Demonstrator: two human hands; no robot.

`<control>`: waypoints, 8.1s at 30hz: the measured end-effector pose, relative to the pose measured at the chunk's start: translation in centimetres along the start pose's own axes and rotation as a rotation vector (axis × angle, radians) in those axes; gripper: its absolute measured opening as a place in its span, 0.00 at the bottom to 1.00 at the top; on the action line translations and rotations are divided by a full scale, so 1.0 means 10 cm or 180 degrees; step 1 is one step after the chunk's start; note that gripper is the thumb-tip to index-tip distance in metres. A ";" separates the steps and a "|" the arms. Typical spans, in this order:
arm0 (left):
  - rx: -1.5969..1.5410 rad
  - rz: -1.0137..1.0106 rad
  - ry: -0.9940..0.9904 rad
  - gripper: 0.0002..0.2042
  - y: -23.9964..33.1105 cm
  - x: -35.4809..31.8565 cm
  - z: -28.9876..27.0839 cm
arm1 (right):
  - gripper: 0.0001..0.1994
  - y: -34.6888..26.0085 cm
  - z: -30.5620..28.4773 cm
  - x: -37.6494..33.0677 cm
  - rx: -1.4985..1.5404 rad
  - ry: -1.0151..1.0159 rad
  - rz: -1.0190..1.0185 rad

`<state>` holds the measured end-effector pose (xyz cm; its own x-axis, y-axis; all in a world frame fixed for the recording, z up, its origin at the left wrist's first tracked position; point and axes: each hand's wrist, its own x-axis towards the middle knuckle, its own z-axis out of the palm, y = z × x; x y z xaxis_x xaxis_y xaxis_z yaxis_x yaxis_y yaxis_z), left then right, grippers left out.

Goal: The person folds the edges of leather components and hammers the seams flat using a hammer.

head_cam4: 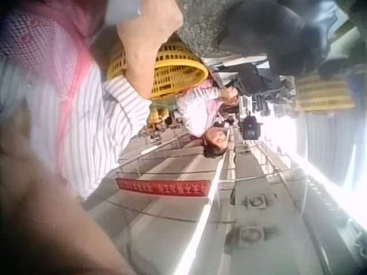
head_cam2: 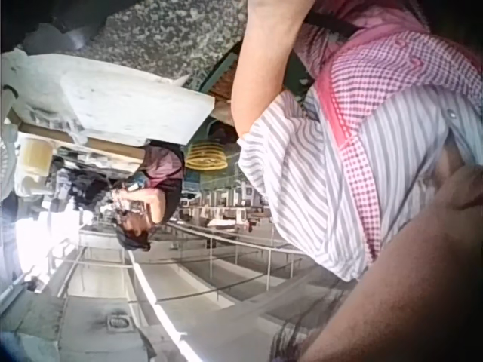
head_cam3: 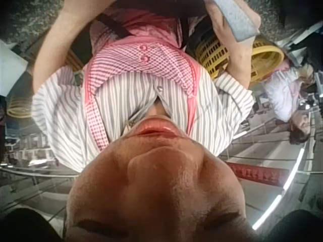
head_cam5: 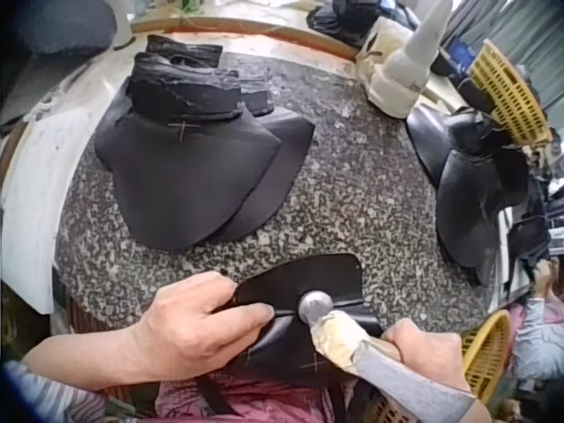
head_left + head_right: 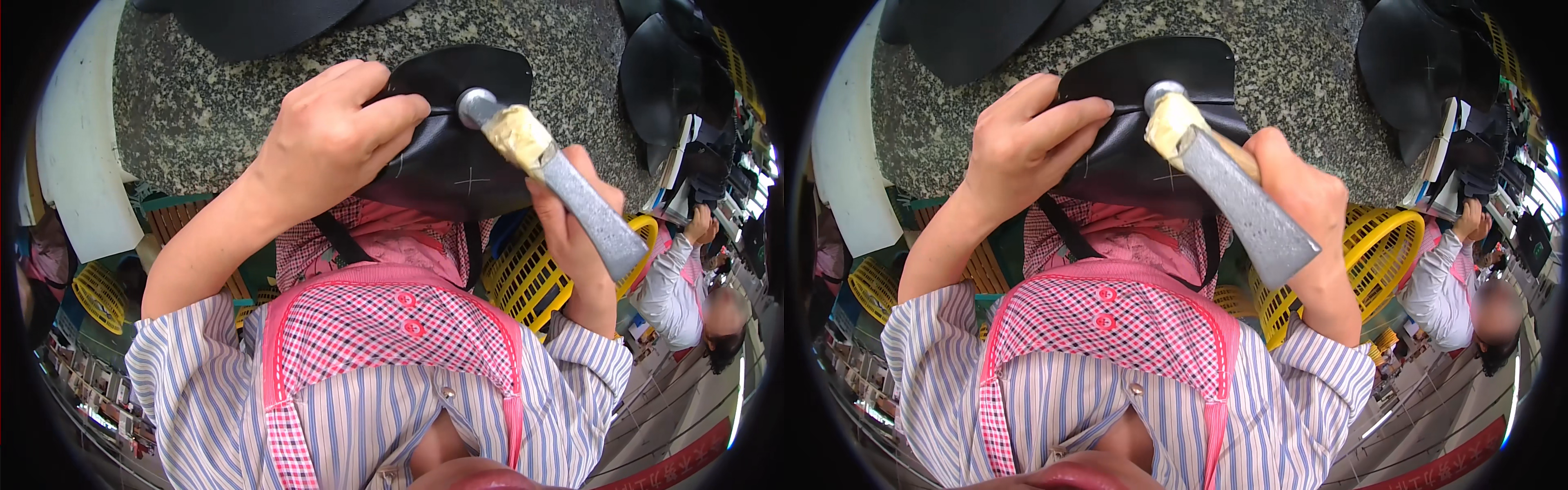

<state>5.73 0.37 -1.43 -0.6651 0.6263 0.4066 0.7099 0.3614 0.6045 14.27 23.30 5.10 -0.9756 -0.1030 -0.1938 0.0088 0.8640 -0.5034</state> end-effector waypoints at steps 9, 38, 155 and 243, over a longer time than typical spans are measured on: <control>-0.0019 -0.0564 -0.0101 0.06 0.08 0.10 0.01 | 0.10 -0.13 -0.10 0.13 -0.0247 -0.0045 0.0152; -0.0150 -0.0870 0.0022 0.04 0.06 0.07 0.03 | 0.06 -0.17 -0.03 -0.02 0.0308 0.0212 0.0336; 0.0820 -0.0029 -0.0400 0.21 0.03 -0.06 -0.20 | 0.11 0.03 -0.10 -0.03 -0.0486 0.0637 -0.0579; -0.3466 -0.2773 -0.0656 0.08 0.27 0.00 -0.07 | 0.06 0.45 0.44 0.00 0.5301 0.0126 0.0351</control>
<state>7.50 0.91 0.66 -0.6793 0.6047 -0.4158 -0.5012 0.0316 0.8647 15.31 25.07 -0.85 -0.9588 -0.0473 -0.2800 0.2560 -0.5707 -0.7803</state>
